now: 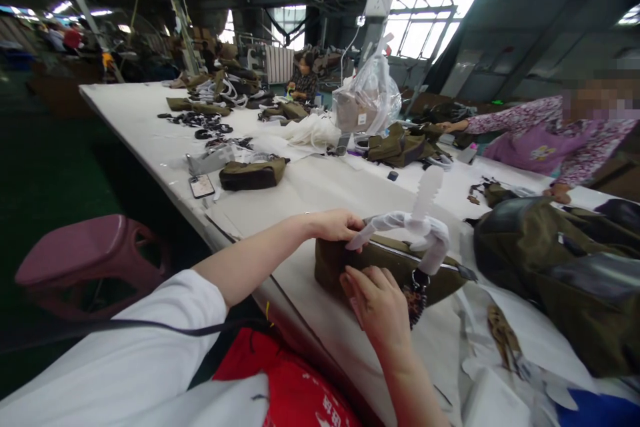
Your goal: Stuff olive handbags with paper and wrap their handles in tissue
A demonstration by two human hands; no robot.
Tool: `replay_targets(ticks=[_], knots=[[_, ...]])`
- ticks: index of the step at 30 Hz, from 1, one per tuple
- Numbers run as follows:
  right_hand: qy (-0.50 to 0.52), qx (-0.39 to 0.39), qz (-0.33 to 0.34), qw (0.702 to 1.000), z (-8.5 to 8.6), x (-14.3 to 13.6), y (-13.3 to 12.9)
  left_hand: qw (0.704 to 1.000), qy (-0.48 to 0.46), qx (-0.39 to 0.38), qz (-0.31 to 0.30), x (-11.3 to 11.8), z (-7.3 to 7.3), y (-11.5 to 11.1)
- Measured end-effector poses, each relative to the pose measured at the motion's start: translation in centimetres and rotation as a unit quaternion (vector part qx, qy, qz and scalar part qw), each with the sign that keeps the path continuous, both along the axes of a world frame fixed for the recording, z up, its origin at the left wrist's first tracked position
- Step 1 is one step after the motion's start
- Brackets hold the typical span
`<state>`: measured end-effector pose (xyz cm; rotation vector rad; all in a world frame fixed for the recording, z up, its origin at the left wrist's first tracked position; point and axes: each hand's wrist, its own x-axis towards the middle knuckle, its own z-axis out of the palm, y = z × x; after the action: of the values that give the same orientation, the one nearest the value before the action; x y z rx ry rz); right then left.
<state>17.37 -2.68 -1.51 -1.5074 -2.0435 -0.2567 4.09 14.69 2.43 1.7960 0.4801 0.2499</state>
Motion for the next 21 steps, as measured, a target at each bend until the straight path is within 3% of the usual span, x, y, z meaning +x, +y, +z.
replay_targets(ticks=[6, 10, 14, 17, 21], knots=[[0.146, -0.026, -0.02, 0.989, -1.8, 1.0, 1.0, 0.999, -0.012, -0.034, 0.005, 0.0, -0.4, 0.1], [0.255, -0.048, -0.034, 0.965, -1.1, 1.4, 1.1, 1.0, 0.006, -0.009, 0.01, -0.1, -0.2, -0.2], [0.324, -0.061, -0.097, 0.939, -0.3, 1.5, 1.4, 0.999, 0.028, 0.019, 0.01, 0.0, 0.2, -0.5], [0.35, -0.065, -0.128, 0.926, -0.1, 1.5, 1.6, 0.999, 0.028, 0.038, 0.003, -0.1, 0.2, -0.7], [0.302, -0.009, -0.143, 0.942, -0.3, 1.5, 1.5, 0.997, 0.023, 0.067, -0.018, -0.6, 0.2, -1.0]])
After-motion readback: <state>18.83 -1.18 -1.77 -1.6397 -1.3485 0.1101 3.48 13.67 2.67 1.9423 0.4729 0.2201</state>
